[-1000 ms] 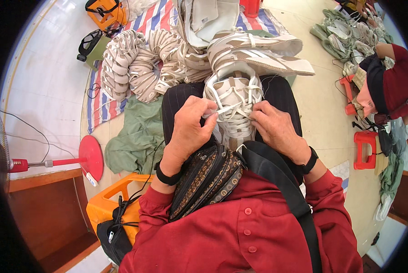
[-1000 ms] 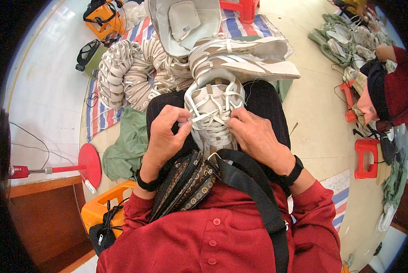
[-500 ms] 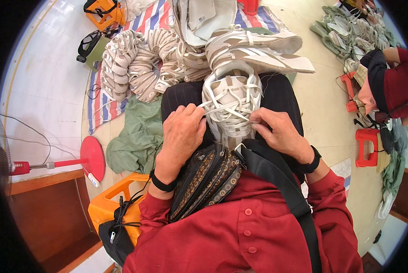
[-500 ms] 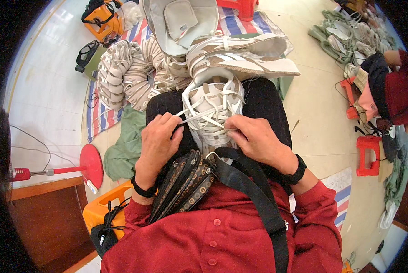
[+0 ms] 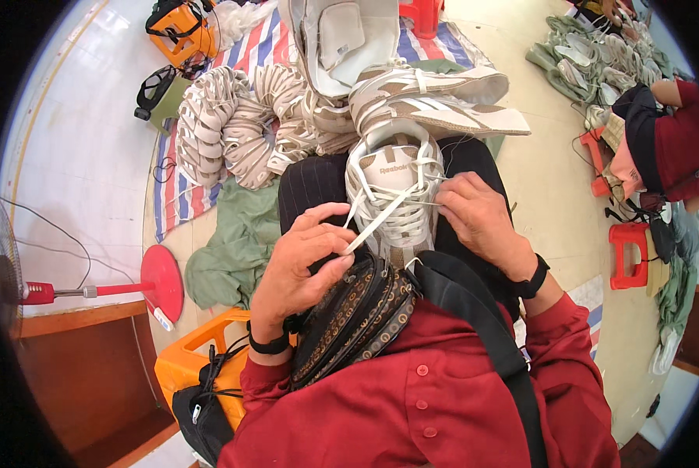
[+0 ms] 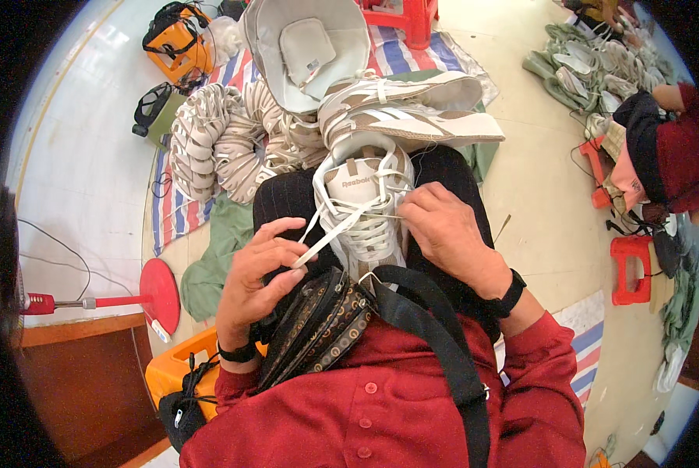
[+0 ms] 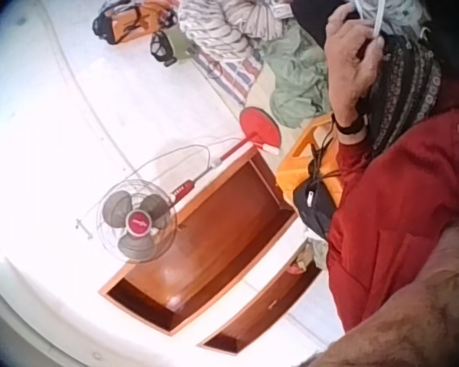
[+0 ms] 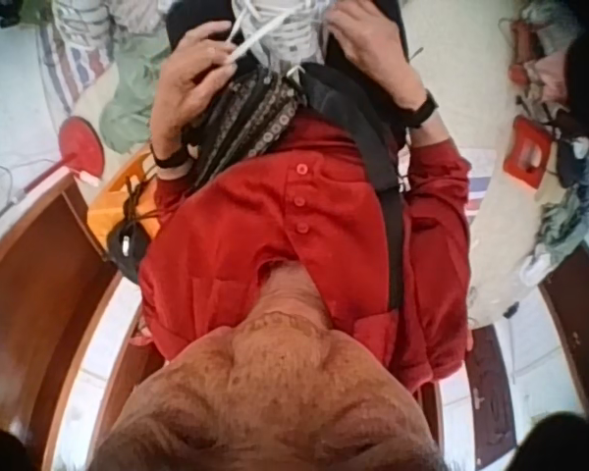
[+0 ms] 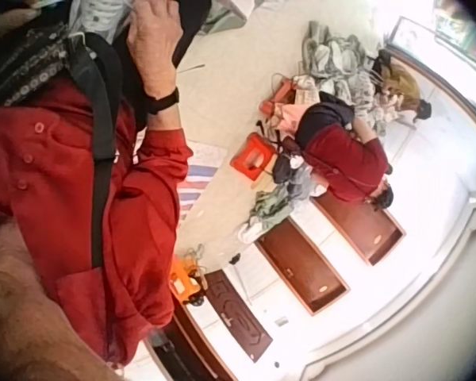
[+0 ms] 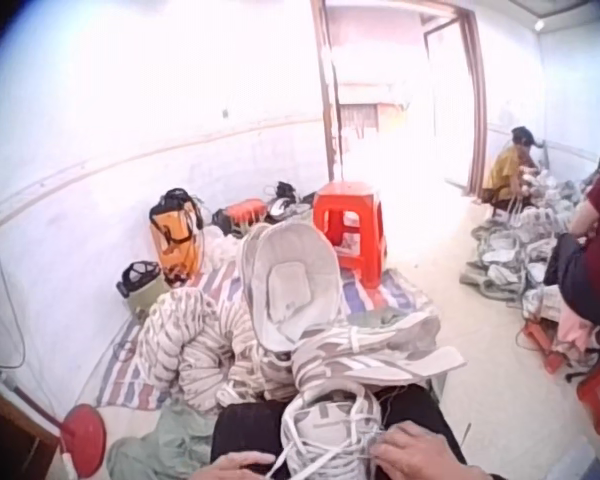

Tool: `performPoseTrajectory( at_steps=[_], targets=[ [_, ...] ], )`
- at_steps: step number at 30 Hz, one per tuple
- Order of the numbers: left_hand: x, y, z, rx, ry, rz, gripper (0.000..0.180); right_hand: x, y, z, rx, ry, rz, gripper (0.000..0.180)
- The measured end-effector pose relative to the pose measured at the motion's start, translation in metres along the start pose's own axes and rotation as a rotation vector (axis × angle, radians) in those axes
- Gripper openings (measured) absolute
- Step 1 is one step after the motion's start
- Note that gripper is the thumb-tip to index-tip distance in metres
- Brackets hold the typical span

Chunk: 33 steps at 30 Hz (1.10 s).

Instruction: The recorder is lacing a white and tan Reebok athletic shoe.

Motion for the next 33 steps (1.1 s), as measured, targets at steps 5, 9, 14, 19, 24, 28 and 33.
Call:
performPoseTrajectory(
  at_steps=[5,9,14,19,24,28,33],
  targets=[
    [-0.001,0.003,0.006,-0.132,0.303,-0.004,0.012,-0.004,-0.003,0.016,-0.147,0.033,-0.006,0.014],
    [-0.005,0.011,0.009,-0.292,0.062,-0.071,0.011,-0.013,-0.004,0.039,-0.292,-0.020,0.026,0.017],
    [-0.035,0.018,-0.001,-0.228,-0.310,-0.251,0.007,-0.037,0.009,0.055,-0.338,0.048,-0.079,0.019],
    [-0.043,0.020,0.013,-0.254,-0.347,-0.332,0.008,-0.059,0.043,0.056,-0.291,-0.001,0.007,0.019],
    [-0.040,0.017,0.030,-0.190,-0.474,-0.362,0.009,-0.080,0.071,0.044,-0.013,-0.144,0.140,0.013],
    [-0.044,0.015,0.034,-0.117,-0.661,-0.471,0.012,-0.067,0.093,0.006,0.212,-0.218,0.120,0.010],
    [-0.081,-0.012,0.046,0.018,-0.825,-0.532,0.009,-0.055,0.123,-0.124,0.857,-0.365,-0.164,0.013]
  ],
)
Point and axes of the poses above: each hand's wrist, its own y-axis away from the middle knuckle, its own x-axis out of the palm, z = x × y, the point moved 10 cm from there along -y, towards the middle knuckle, and after that the axes turned 13 degrees about y, right-handed, at the moved point
